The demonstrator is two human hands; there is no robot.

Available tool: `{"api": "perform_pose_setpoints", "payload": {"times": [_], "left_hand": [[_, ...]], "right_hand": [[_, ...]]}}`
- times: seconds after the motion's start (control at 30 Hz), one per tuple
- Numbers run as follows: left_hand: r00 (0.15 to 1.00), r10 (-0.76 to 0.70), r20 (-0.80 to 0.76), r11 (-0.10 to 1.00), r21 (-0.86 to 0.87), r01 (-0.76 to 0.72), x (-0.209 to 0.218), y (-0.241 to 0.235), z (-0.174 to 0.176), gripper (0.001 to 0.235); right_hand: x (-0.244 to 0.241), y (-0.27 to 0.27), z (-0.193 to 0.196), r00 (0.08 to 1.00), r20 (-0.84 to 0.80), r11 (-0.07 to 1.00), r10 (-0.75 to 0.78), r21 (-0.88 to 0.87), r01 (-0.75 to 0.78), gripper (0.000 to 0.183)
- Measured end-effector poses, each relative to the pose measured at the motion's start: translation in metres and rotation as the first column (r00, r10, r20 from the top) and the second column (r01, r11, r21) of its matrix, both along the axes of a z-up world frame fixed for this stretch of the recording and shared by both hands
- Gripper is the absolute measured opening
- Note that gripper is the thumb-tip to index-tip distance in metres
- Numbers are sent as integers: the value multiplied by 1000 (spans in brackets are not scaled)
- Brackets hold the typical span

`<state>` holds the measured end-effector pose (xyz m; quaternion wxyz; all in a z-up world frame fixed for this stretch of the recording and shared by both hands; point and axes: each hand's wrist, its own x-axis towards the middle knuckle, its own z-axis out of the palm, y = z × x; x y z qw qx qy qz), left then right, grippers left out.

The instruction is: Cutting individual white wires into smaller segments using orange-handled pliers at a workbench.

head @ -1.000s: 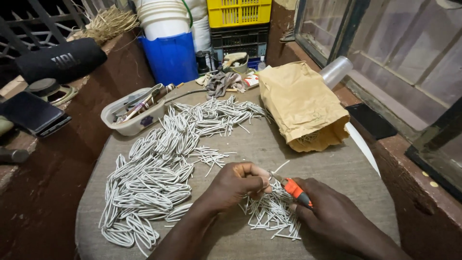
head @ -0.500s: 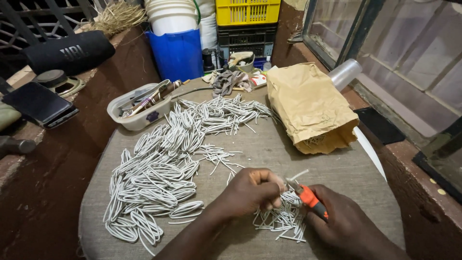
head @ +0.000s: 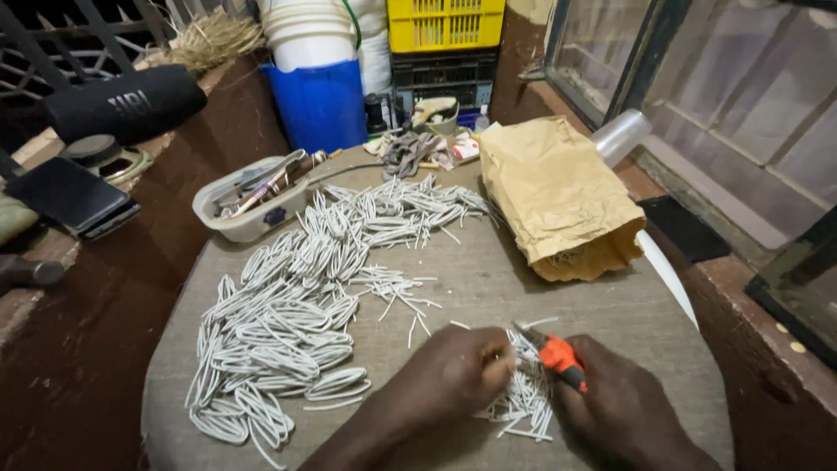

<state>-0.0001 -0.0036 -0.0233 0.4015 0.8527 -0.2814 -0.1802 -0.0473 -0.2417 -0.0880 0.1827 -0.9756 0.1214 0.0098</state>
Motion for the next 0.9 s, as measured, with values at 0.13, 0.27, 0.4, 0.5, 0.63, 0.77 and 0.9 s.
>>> {"api": "perform_pose_setpoints", "payload": {"times": [0.13,0.27,0.4,0.5,0.63,0.77,0.9], "left_hand": [[969,244,-32,963,128,-238,-16,12,54,32],[837,522,162,843,52,-536,20,30,28,23],[630,373,681,719,217,-661,80,78,-33,46],[668,387,636,679,293,-673,82,72,-32,28],[637,527,562,702,134,-699,85,72,-38,41],[636,472,611,716,154,-680,86,73,-28,26],[754,612,-239,773,-23,-634,50,48,25,17]], "right_hand": [[7,-30,-16,981,47,978,191,-92,-186,38],[0,-24,7,957,-207,966,205,-115,-232,44],[2,-25,5,921,-279,955,273,-37,-294,61],[2,-20,27,903,-332,958,274,17,-285,68],[0,-20,39,875,-330,930,353,26,-366,55],[4,-36,12,900,-222,924,374,8,-382,73],[2,-20,26,949,-199,969,243,2,-247,68]]}}
